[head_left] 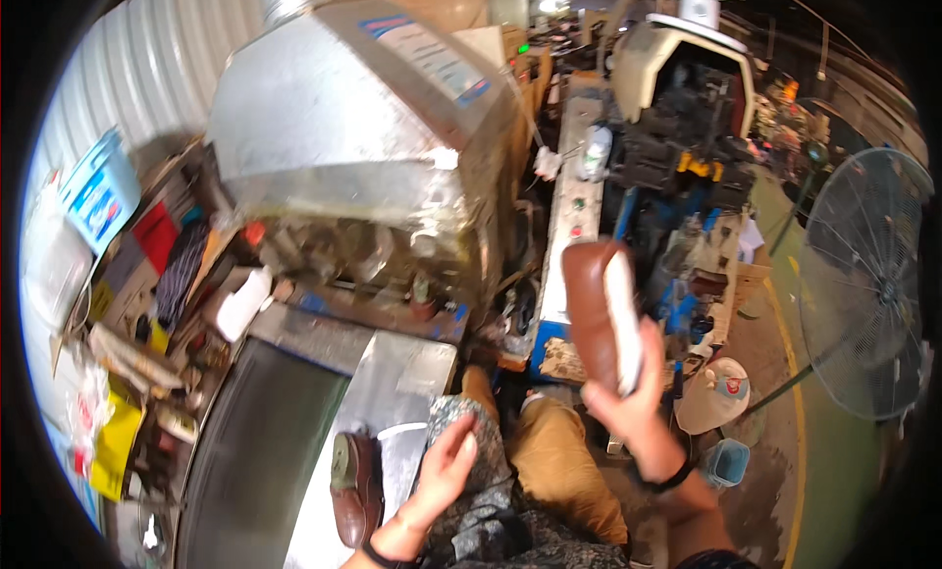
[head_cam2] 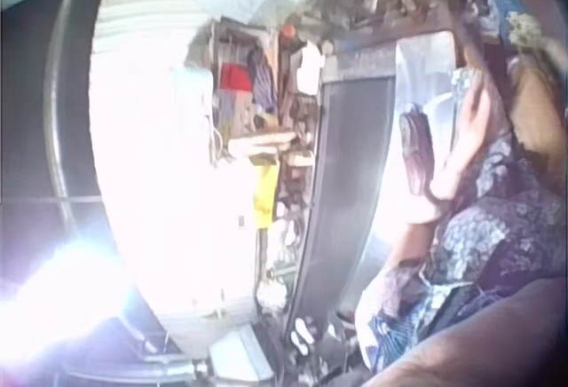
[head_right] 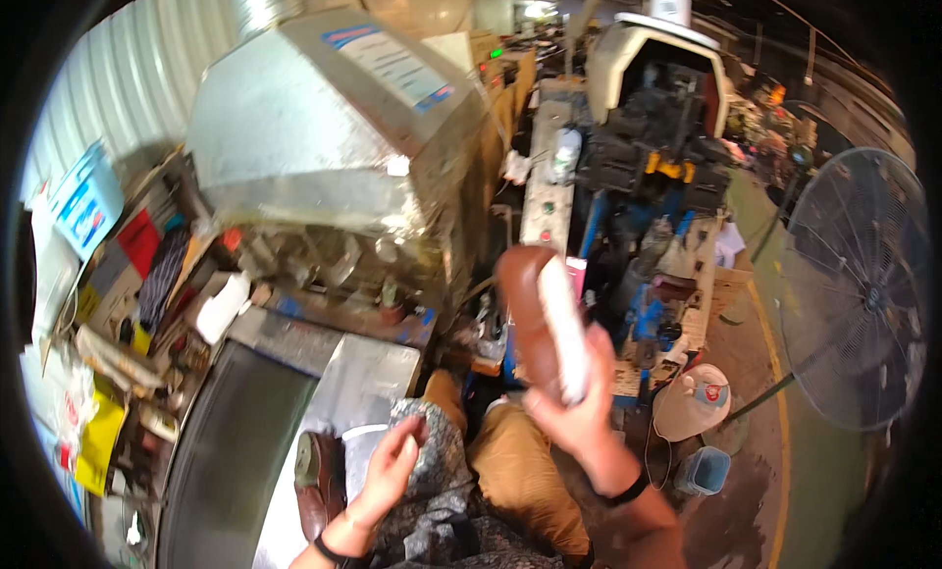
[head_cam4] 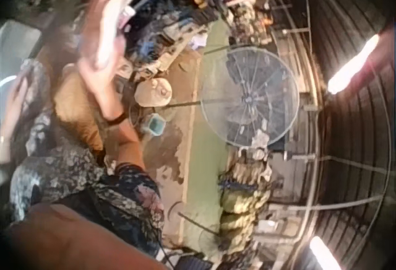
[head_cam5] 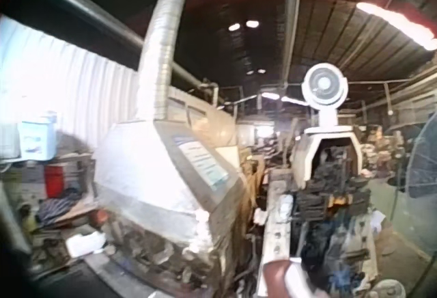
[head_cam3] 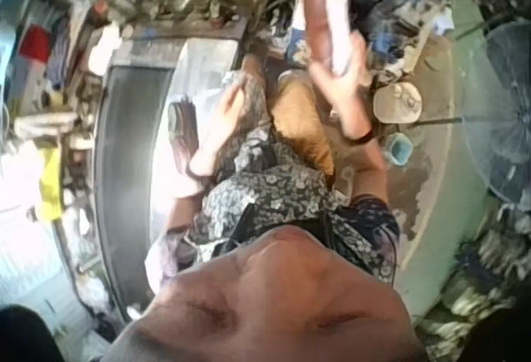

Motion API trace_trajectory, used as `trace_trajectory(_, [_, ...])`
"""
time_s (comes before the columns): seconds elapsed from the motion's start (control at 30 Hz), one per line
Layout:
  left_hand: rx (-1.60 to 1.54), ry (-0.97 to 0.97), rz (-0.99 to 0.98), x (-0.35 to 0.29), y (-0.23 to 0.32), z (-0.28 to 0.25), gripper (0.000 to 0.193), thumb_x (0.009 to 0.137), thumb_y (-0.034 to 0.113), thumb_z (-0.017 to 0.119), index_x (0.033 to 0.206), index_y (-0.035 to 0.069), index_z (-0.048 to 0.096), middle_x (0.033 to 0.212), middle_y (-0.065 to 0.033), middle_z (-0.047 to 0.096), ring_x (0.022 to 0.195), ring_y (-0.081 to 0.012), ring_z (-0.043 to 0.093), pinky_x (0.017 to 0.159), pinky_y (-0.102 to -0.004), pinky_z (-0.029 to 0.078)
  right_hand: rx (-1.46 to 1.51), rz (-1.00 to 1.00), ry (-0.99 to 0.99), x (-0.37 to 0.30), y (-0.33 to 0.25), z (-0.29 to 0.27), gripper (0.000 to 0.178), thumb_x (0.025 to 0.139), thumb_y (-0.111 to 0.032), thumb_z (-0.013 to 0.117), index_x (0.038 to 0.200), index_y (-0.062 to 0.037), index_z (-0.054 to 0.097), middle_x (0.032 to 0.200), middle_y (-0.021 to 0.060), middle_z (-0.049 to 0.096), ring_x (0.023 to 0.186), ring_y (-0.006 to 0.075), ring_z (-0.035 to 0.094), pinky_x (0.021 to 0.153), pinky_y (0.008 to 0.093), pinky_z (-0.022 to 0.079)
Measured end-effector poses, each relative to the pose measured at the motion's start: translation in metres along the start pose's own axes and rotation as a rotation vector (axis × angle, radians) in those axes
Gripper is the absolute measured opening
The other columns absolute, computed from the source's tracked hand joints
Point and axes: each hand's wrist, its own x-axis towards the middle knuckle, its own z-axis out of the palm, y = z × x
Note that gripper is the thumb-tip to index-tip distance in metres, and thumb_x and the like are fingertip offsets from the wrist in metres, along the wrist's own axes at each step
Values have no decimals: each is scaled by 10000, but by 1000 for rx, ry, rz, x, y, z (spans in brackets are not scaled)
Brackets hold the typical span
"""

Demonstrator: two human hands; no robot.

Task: Operate a shoe-lasting or molding machine to assemble shoe uppers and soles.

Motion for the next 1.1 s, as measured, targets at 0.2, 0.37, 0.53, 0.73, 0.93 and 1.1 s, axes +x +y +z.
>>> trace_trajectory(0.2, [-497, 226, -343, 3, -9, -34, 624, 1022, 526, 416, 1422, 49, 444, 1317, -125, 588, 1189, -265, 583, 996, -395, 473, 860, 502, -707, -85, -76, 61, 1127, 849, -484, 733, 1553, -26, -18, 1591, 229, 140, 1455, 318, 245, 1136, 460, 309])
trace_trajectory(0.37, [681, -236, -130, -67, 0, -50, 775, 850, 420, 737, 1405, -27, 432, 1148, -211, 657, 1005, -368, 665, 887, -406, 520, 936, 1046, -1349, -119, -52, 65, 686, 891, -282, 713, 1444, -12, 412, 1263, 86, 605, 1168, 152, 541, 1004, 282, 420])
trace_trajectory(0.53, [478, 531, 78, -103, -31, -116, 539, 831, 149, 743, 1282, -44, 519, 1224, -219, 594, 1133, -342, 581, 990, -405, 453, 893, 1520, -1003, -74, -76, 80, 548, 899, -277, 609, 1345, 17, 487, 1287, 156, 587, 1212, 289, 565, 976, 499, 520])
trace_trajectory(0.73, [710, 697, -221, -127, -76, -179, 717, 783, 240, 799, 1314, -102, 459, 1266, -297, 541, 1168, -432, 537, 1023, -454, 416, 948, 1140, -405, -41, -44, 269, 484, 862, -211, 733, 1244, 22, 548, 1104, 98, 644, 1021, 161, 597, 852, 293, 498])
trace_trajectory(0.93, [620, 556, -121, -83, -78, -175, 584, 811, 229, 801, 1244, -47, 523, 1105, -168, 640, 994, -269, 624, 888, -379, 499, 226, 403, -513, -27, 30, 414, 373, 847, -162, 642, 1173, 7, 579, 1163, 237, 626, 1048, 363, 624, 877, 455, 498])
trace_trajectory(1.1, [-312, 948, -266, -87, -57, -176, 389, 933, 274, 663, 1177, -8, 550, 1046, -151, 658, 842, -241, 667, 751, -349, 575, 668, 331, -927, -101, -95, 307, 528, 878, -294, 694, 1303, -29, 528, 1250, 181, 595, 1174, 304, 576, 992, 392, 457])
